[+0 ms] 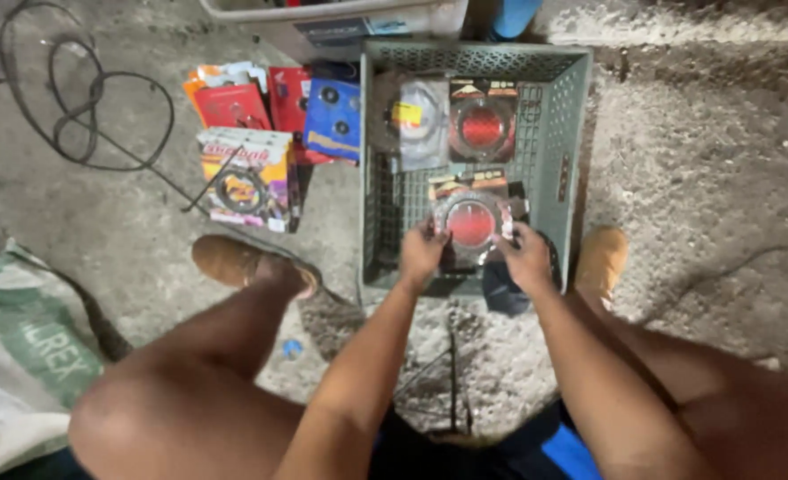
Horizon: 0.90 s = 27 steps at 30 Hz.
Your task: Sort through a crate of motorcycle parts and place selected items into a bag
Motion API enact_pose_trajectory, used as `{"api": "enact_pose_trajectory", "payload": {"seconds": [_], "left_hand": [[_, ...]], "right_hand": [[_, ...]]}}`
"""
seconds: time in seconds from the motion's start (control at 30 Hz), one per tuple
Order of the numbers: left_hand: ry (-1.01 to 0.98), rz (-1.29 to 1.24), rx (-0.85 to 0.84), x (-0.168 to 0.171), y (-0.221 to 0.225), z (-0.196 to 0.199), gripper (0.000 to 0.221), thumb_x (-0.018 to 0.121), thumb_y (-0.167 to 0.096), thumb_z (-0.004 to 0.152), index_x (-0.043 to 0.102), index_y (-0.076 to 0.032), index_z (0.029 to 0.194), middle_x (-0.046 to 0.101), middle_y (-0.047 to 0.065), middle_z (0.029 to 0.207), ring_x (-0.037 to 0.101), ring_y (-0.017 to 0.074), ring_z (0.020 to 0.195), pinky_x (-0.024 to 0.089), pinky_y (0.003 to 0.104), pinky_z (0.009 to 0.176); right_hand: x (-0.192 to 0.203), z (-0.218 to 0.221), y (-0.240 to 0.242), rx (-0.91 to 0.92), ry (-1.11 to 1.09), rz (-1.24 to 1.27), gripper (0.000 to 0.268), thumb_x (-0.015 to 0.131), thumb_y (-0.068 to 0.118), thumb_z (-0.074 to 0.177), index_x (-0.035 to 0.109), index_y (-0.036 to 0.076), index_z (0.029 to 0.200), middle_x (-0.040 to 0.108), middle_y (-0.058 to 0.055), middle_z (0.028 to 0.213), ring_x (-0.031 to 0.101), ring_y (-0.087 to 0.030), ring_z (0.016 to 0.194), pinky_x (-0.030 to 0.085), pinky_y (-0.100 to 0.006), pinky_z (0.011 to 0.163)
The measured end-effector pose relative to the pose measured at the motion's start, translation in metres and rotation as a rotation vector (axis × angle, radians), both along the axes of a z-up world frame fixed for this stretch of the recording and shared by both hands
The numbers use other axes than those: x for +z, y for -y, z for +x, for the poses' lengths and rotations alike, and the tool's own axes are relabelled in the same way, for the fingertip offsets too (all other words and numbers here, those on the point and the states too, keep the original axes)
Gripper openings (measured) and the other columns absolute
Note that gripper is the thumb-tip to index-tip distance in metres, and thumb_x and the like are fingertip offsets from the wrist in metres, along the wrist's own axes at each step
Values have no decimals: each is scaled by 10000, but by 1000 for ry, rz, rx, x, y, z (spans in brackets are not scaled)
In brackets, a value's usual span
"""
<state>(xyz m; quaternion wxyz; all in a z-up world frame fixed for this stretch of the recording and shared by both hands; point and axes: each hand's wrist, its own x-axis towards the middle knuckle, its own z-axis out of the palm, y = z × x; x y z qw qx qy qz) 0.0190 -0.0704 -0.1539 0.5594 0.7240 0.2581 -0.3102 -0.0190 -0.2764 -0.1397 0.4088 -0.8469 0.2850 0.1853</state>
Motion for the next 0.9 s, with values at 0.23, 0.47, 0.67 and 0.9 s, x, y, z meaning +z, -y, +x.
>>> {"api": "enact_pose_trajectory", "payload": {"seconds": [0.23, 0.47, 0.67, 0.9], "left_hand": [[264, -66, 72, -75, 24, 47, 123, 807, 6, 818, 698, -2, 872, 668, 138, 721, 621, 201, 759, 520, 388, 794], [272, 64, -97, -129, 44, 116, 310, 777, -273, 889, 732, -60, 1110, 756, 191, 916, 734, 350, 993, 568, 455, 851], [362, 231, -216, -116, 66, 163, 241, 726, -311, 852, 697, -83, 923, 717, 167, 774, 703, 407, 963, 505, 519, 883], [237, 15, -199, -82, 65, 171, 285, 722, -268, 829, 686, -121, 1071, 763, 149, 959, 704, 372, 1087, 496, 528, 959]], "right_hand": [[-40, 54, 29, -23, -44, 38, 412, 728, 264, 951, 671, 54, 1302, 677, -257, 1276, 589, -401, 1272, 485, -517, 1075], [-138, 99, 68, -6, 4, -105, 362, 774, 395, 921, 744, 120, 1155, 733, -188, 1134, 667, -370, 1147, 542, -478, 977], [-168, 130, 68, 5, 216, -240, 265, 781, 336, 944, 766, 100, 1061, 745, -204, 1013, 699, -404, 1043, 570, -493, 864], [-183, 139, 65, -74, 49, -425, 408, 776, 471, 912, 751, 149, 1162, 764, -145, 1034, 716, -345, 1046, 589, -478, 872]]}}
